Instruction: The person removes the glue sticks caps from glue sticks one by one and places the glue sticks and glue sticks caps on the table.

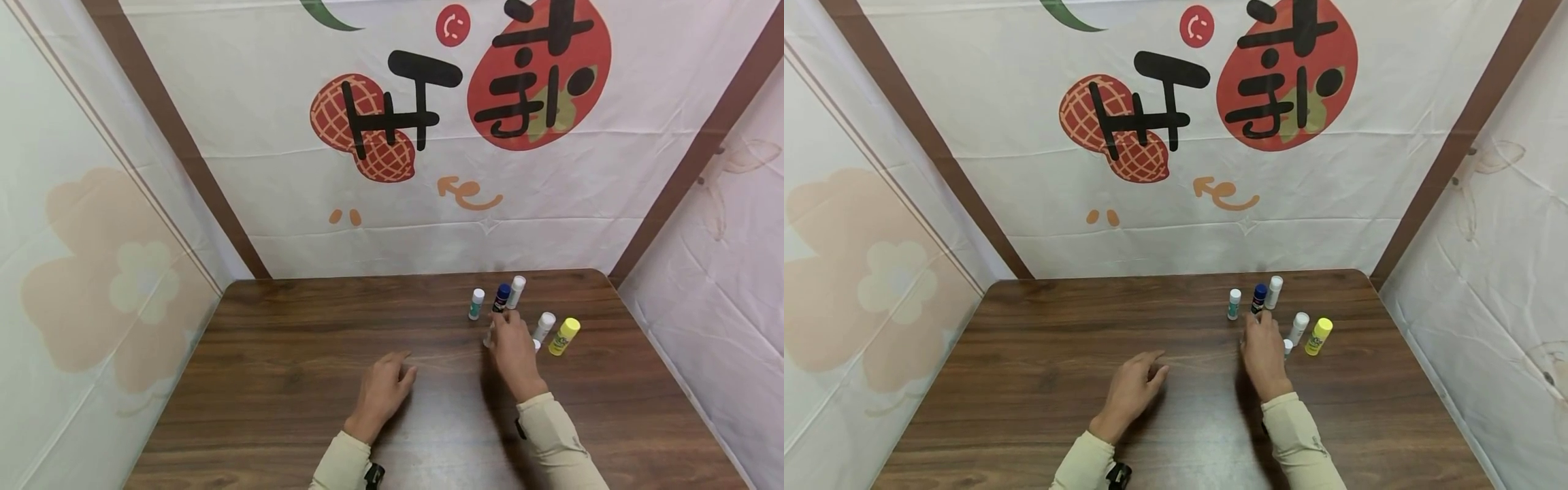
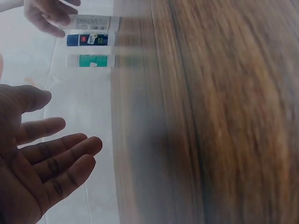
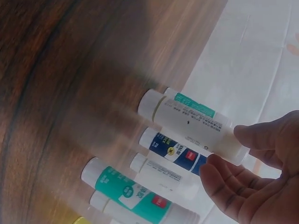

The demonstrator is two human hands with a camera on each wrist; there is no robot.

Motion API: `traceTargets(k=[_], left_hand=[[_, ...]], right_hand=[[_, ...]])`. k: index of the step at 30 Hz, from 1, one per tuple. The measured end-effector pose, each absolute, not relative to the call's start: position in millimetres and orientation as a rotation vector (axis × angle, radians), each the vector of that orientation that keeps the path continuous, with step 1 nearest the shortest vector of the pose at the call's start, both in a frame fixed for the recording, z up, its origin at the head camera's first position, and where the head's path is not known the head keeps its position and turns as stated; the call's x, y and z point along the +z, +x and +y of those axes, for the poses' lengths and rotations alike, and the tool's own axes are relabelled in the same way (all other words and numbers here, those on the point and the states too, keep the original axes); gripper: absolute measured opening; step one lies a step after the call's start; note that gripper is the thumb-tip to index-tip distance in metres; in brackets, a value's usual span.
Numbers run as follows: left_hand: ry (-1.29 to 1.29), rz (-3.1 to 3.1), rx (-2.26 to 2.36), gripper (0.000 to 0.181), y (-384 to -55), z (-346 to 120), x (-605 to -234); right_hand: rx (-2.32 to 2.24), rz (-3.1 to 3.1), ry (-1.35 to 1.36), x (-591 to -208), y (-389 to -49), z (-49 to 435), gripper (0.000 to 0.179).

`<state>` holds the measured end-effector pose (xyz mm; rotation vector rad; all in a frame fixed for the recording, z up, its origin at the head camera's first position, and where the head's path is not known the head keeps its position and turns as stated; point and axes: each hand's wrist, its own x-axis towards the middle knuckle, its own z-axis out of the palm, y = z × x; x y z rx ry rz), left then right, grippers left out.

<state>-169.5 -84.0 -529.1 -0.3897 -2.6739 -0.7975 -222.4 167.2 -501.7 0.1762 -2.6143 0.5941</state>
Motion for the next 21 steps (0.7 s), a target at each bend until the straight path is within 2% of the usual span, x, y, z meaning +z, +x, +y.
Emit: traceTargets(k=[3,9,21], left_hand=[[-0.393,-2.676,-0.815,0.033,-170,-81,-528],[-0.416,-2.671,-0.815,0.035,-172,-76,-526],[-0.429,-2.653,-0.808,0.037,-174,-69,-522]], right_hand=[[0.633,-2.593,0.219,-498,-220,166,0.033],[0.733,-2.611,0.262,-490,-212,158,0.025],[0.888,-2.596,0.317,-476,-196,130,0.025]])
